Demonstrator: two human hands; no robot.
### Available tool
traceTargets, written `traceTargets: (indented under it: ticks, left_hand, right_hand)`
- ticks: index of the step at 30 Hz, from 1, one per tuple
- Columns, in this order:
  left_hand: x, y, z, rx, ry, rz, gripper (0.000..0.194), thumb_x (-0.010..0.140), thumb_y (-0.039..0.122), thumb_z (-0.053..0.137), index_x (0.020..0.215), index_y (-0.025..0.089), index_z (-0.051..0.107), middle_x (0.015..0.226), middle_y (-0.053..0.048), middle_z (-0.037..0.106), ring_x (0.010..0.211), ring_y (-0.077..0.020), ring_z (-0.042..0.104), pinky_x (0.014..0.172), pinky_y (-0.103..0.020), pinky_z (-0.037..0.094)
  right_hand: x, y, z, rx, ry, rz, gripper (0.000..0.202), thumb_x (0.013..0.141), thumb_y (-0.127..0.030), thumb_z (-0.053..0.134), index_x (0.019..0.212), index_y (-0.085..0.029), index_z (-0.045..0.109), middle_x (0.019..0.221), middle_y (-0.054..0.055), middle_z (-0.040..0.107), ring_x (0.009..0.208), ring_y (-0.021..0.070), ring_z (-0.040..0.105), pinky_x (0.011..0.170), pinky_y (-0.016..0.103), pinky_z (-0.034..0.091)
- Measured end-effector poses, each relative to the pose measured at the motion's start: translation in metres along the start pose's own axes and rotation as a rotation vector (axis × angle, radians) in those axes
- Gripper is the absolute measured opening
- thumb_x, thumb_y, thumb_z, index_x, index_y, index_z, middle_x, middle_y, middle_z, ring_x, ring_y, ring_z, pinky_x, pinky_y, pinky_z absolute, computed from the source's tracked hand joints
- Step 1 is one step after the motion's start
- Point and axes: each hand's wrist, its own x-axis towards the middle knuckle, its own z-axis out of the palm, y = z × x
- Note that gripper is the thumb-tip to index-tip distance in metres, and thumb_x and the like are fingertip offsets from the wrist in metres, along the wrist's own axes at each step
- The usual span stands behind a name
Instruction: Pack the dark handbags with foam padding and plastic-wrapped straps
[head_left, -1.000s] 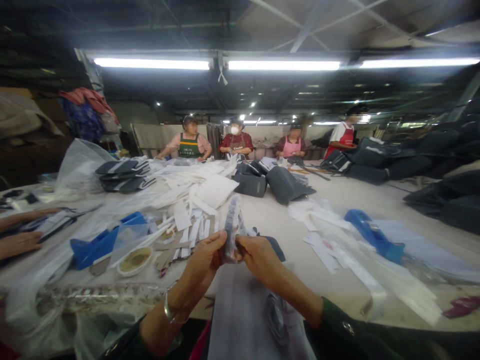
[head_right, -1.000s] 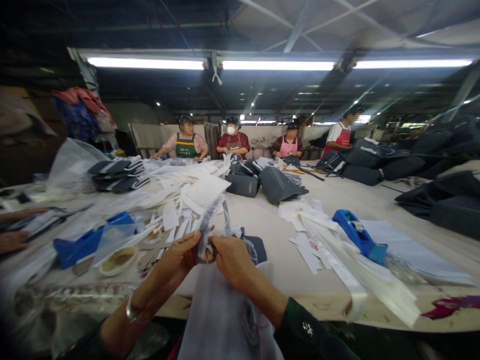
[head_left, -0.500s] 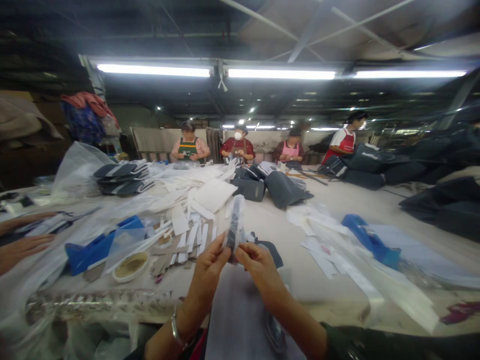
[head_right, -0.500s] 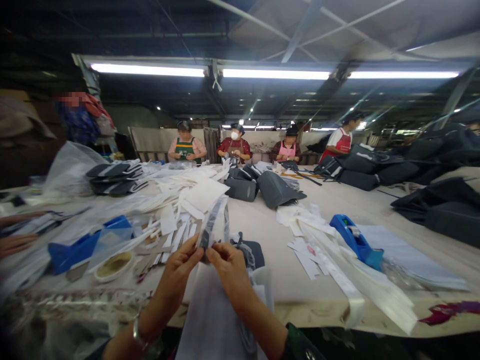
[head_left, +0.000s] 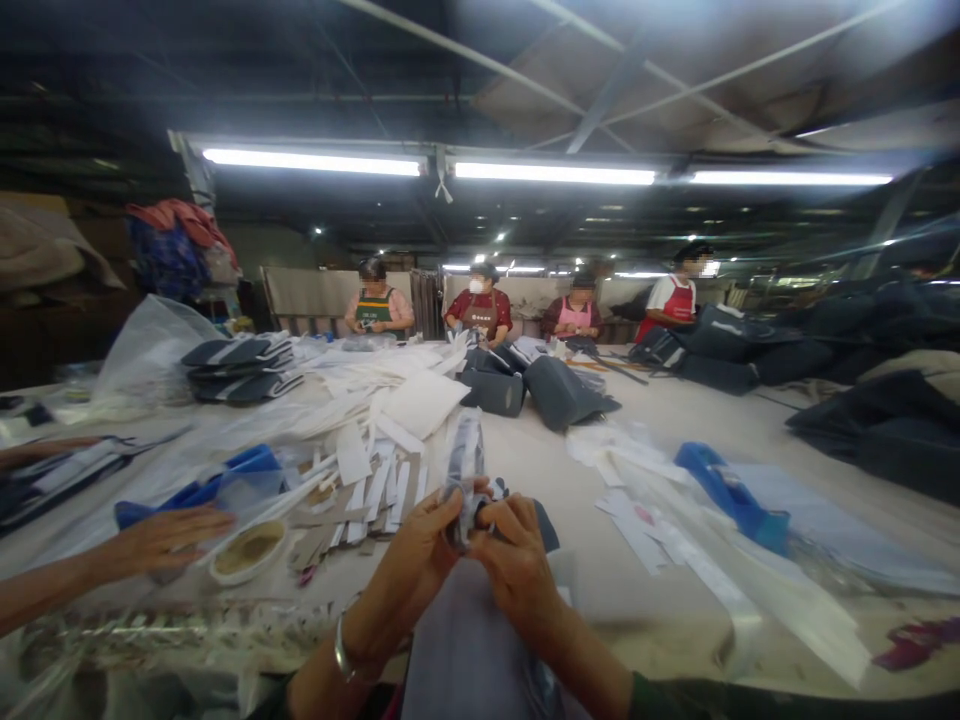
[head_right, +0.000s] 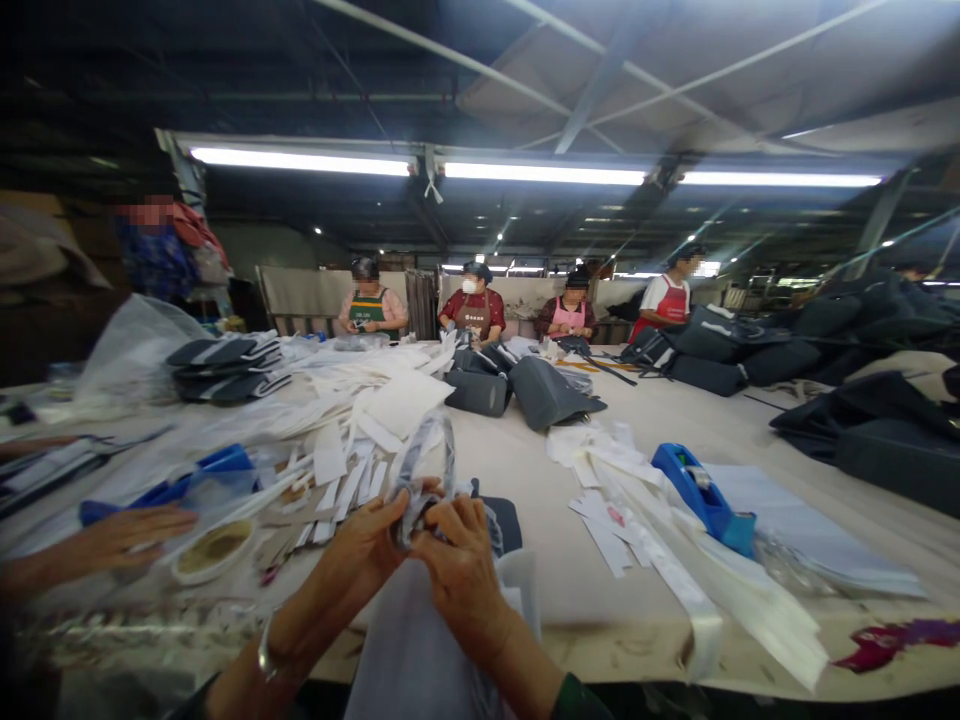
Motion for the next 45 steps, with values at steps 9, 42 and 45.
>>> traceTargets:
  ticks: [9,42,45]
  left_hand:
    - [-0.012,-0.025,0.008,0.336,0.183,0.213,0.045,0.084,0.053,0.063,0.111,0.018,0.07,0.121,-0.011,0.067,0.12,-0.0291,0.056,0.11,-0.042,0.037]
    - [-0.051,-0.065,-0.009,0.424,0.289,0.178,0.045,0.075,0.059,0.069,0.098,0.021,0.071,0.095,-0.009,0.07,0.098,-0.0285,0.062,0.091,-0.036,0.048]
    - [-0.052,-0.058,-0.005,0.189,0.217,-0.004,0.043,0.078,0.056,0.067,0.091,0.016,0.07,0.089,-0.009,0.07,0.083,-0.0225,0.064,0.075,-0.031,0.051]
  right_hand:
    - [0.001,-0.01,0.005,0.35,-0.025,0.37,0.015,0.081,-0.009,0.05,0.08,-0.02,0.06,0.085,0.005,0.064,0.082,0.02,0.056,0.076,0.033,0.045]
    - [-0.074,-0.009,0.029,0.333,-0.137,0.367,0.033,0.084,-0.014,0.058,0.115,-0.022,0.065,0.103,0.009,0.072,0.088,0.0219,0.069,0.074,0.029,0.057]
    - [-0.074,-0.012,0.023,0.245,-0.102,0.097,0.04,0.084,-0.006,0.054,0.12,-0.021,0.063,0.118,0.011,0.068,0.113,0.0247,0.063,0.094,0.035,0.053]
